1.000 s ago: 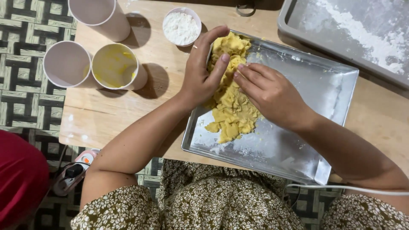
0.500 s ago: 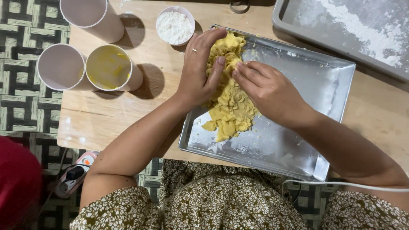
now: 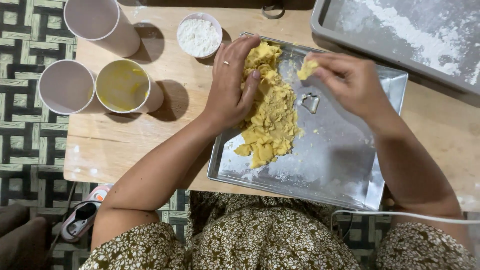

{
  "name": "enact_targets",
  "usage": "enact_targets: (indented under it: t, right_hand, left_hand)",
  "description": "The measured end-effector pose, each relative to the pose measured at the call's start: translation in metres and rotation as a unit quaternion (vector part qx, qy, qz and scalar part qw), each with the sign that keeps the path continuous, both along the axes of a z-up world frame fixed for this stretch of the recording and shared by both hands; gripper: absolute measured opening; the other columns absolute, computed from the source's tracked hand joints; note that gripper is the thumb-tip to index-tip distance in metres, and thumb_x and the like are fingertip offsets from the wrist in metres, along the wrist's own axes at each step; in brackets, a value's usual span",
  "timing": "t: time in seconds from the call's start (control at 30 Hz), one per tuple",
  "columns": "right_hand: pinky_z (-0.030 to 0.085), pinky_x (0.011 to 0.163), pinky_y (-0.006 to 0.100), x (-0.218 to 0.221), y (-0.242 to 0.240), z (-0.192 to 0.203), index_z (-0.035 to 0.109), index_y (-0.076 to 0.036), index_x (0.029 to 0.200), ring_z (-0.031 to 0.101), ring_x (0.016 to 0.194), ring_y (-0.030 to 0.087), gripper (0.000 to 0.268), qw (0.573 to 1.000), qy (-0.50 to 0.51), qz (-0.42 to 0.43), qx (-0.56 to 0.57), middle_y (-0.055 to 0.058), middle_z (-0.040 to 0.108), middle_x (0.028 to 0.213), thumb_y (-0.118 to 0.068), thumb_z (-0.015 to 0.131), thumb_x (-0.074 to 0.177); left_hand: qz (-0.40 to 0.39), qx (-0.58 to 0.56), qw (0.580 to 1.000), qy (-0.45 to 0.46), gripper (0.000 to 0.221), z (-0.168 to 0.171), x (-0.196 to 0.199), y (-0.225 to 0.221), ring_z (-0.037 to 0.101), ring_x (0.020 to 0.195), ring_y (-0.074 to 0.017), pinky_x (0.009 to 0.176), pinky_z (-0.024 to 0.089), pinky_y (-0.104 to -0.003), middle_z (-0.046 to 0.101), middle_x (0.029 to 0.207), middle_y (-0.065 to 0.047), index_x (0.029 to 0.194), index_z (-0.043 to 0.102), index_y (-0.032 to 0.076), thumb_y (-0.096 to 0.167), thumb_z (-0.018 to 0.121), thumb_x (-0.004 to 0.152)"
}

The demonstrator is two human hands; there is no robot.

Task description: Using a heart-shaped cutter to create cookies from dough and arranging them on a baking tray.

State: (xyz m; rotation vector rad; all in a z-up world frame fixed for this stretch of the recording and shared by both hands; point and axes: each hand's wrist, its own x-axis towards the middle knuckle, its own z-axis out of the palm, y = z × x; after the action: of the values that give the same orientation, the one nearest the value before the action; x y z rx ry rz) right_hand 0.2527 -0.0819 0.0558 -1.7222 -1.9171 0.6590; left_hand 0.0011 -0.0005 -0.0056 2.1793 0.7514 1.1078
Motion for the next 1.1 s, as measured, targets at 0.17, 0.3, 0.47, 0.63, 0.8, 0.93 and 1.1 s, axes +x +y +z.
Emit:
enact_targets:
  t: [0.17, 0.3, 0.47, 0.63, 0.8, 0.93, 1.1]
  right_hand:
    - [0.055, 0.102, 0.026, 0.029, -0.01, 0.021, 0.063, -0.001, 0.133, 0.066, 0.113, 0.016, 0.031, 0.974, 0.191, -0.071, -0.095, 0.011, 0.067, 0.134, -0.007, 0.057, 0.103]
    - [0.052, 0.104, 0.028, 0.04, -0.032, 0.019, 0.067, -0.006, 0.129, 0.065, 0.117, 0.017, 0.029, 0.977, 0.114, -0.119, -0.139, 0.01, 0.069, 0.131, -0.011, 0.058, 0.103]
    - [0.051, 0.101, 0.035, 0.062, -0.053, -0.028, 0.072, 0.003, 0.124, 0.064, 0.117, 0.024, 0.025, 0.999, 0.006, -0.04, -0.01, 0.015, 0.07, 0.127, -0.009, 0.062, 0.104]
    - [0.051, 0.104, 0.039, 0.059, -0.055, -0.043, 0.074, -0.003, 0.128, 0.066, 0.113, 0.027, 0.027, 0.996, -0.079, -0.029, 0.026, 0.013, 0.07, 0.123, -0.008, 0.066, 0.102]
    - [0.052, 0.101, 0.041, 0.067, -0.054, -0.063, 0.075, -0.002, 0.127, 0.063, 0.115, 0.03, 0.027, 0.986, -0.148, 0.014, 0.079, 0.013, 0.073, 0.12, -0.007, 0.069, 0.101]
    - [0.043, 0.114, 0.04, 0.065, -0.056, -0.038, 0.073, -0.007, 0.127, 0.062, 0.125, 0.024, 0.029, 0.996, -0.062, -0.044, -0.041, 0.009, 0.07, 0.132, -0.012, 0.06, 0.101]
    - [0.048, 0.095, 0.032, 0.056, -0.06, -0.009, 0.065, 0.0, 0.138, 0.064, 0.111, 0.022, 0.04, 0.994, -0.025, -0.099, -0.043, 0.017, 0.065, 0.14, -0.01, 0.058, 0.1]
  left_hand:
    - [0.0, 0.002, 1.0, 0.007, 0.042, 0.001, -0.001, 0.0, 0.045, 0.148, -0.0302, 0.129, 0.024, -0.06, 0.052, 0.152, -0.007, 0.154, 0.034, 0.018, 0.029, 0.039, 0.114]
    - [0.005, -0.001, 1.0, 0.018, 0.044, -0.001, -0.001, 0.0, 0.043, 0.149, -0.0309, 0.129, 0.022, -0.061, 0.051, 0.153, -0.008, 0.155, 0.033, 0.018, 0.032, 0.039, 0.114]
    - [0.009, 0.006, 0.999, 0.031, 0.045, -0.003, 0.0, 0.001, 0.043, 0.149, -0.0306, 0.129, 0.022, -0.062, 0.051, 0.153, -0.008, 0.155, 0.032, 0.017, 0.033, 0.041, 0.114]
    - [0.014, 0.009, 0.999, 0.027, 0.045, 0.0, -0.001, 0.0, 0.045, 0.147, -0.0305, 0.128, 0.024, -0.061, 0.055, 0.15, -0.008, 0.155, 0.032, 0.019, 0.036, 0.041, 0.115]
    - [0.011, 0.014, 0.999, 0.03, 0.044, 0.0, -0.001, 0.0, 0.045, 0.148, -0.0309, 0.128, 0.025, -0.06, 0.054, 0.151, -0.009, 0.155, 0.032, 0.018, 0.035, 0.042, 0.115]
    - [0.006, 0.009, 0.999, 0.032, 0.044, 0.003, -0.001, -0.001, 0.045, 0.147, -0.0313, 0.128, 0.023, -0.062, 0.054, 0.149, -0.009, 0.154, 0.033, 0.018, 0.035, 0.043, 0.114]
    - [0.002, 0.001, 0.999, 0.039, 0.044, 0.006, -0.001, -0.001, 0.045, 0.146, -0.0319, 0.128, 0.021, -0.063, 0.053, 0.149, -0.009, 0.152, 0.034, 0.016, 0.032, 0.044, 0.113]
